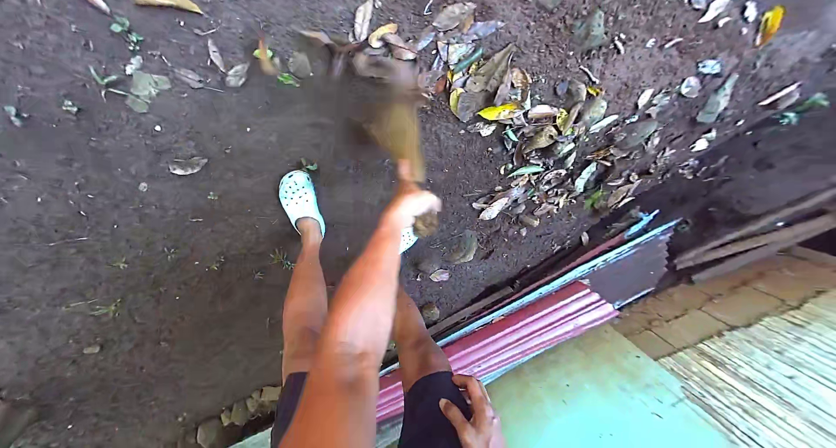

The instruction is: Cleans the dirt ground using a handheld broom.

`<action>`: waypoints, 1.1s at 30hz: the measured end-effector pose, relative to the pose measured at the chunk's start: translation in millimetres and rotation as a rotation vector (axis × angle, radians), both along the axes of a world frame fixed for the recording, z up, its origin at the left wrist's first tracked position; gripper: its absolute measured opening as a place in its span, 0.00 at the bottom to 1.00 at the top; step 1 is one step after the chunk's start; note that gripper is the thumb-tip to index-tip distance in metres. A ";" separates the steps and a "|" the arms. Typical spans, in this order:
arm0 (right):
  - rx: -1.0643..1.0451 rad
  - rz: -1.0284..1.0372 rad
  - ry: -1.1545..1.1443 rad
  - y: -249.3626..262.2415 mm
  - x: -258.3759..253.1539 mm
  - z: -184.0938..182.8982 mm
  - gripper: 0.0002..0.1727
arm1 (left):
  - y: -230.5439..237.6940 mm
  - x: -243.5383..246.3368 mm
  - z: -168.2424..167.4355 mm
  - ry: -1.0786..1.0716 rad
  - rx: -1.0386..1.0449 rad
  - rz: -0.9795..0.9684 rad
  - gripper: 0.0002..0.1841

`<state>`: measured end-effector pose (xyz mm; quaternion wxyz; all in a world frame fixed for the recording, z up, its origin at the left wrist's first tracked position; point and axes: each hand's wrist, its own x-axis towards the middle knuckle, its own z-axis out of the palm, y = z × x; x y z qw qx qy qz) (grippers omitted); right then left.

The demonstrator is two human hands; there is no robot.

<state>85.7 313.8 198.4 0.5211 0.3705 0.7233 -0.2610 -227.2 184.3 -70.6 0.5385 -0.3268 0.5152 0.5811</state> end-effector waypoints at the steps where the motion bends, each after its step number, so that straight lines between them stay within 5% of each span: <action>1: 0.013 0.021 -0.006 -12.9 -5.6 3.9 0.34 | 20.7 -3.5 20.0 0.015 0.187 -0.110 0.71; 4: 0.029 0.065 -0.018 -44.8 -24.7 8.3 0.34 | -2.6 -10.3 96.0 0.132 0.546 -0.311 0.70; 6: 0.034 0.087 -0.061 -66.6 -35.1 18.0 0.36 | -89.5 9.8 142.5 0.162 0.526 -0.175 0.68; 10: 0.045 0.248 -0.111 -97.3 -54.0 7.8 0.39 | -347.5 71.8 165.8 0.007 -0.022 0.218 0.67; 13: 0.087 0.309 -0.166 -110.4 -71.0 1.4 0.38 | -473.0 99.0 115.1 -0.145 -0.475 0.348 0.63; 16: 0.099 0.352 -0.215 -119.7 -86.1 2.1 0.39 | -450.9 63.7 61.6 -0.259 -0.499 0.487 0.51; 18: 0.095 0.363 -0.205 -124.1 -95.4 4.9 0.39 | -400.0 36.3 51.8 -0.215 -0.192 0.371 0.62; 22: 0.081 0.342 -0.215 -133.3 -113.3 15.0 0.37 | -384.8 21.5 117.8 0.012 0.257 0.101 0.68; 25: 0.073 0.334 -0.226 -136.9 -115.1 19.7 0.38 | -473.2 25.5 148.2 0.037 -0.014 0.179 0.61; 28: 0.096 0.356 -0.236 -141.8 -113.6 7.9 0.38 | -551.6 5.2 98.8 0.017 -0.508 0.335 0.64; 31: 0.135 0.380 -0.268 -150.2 -113.2 2.6 0.37 | -496.0 -49.7 36.4 -0.022 -0.581 0.530 0.72; 33: 0.142 0.391 -0.279 -152.6 -119.5 1.2 0.37 | -407.0 -75.0 18.5 -0.010 -0.380 0.390 0.77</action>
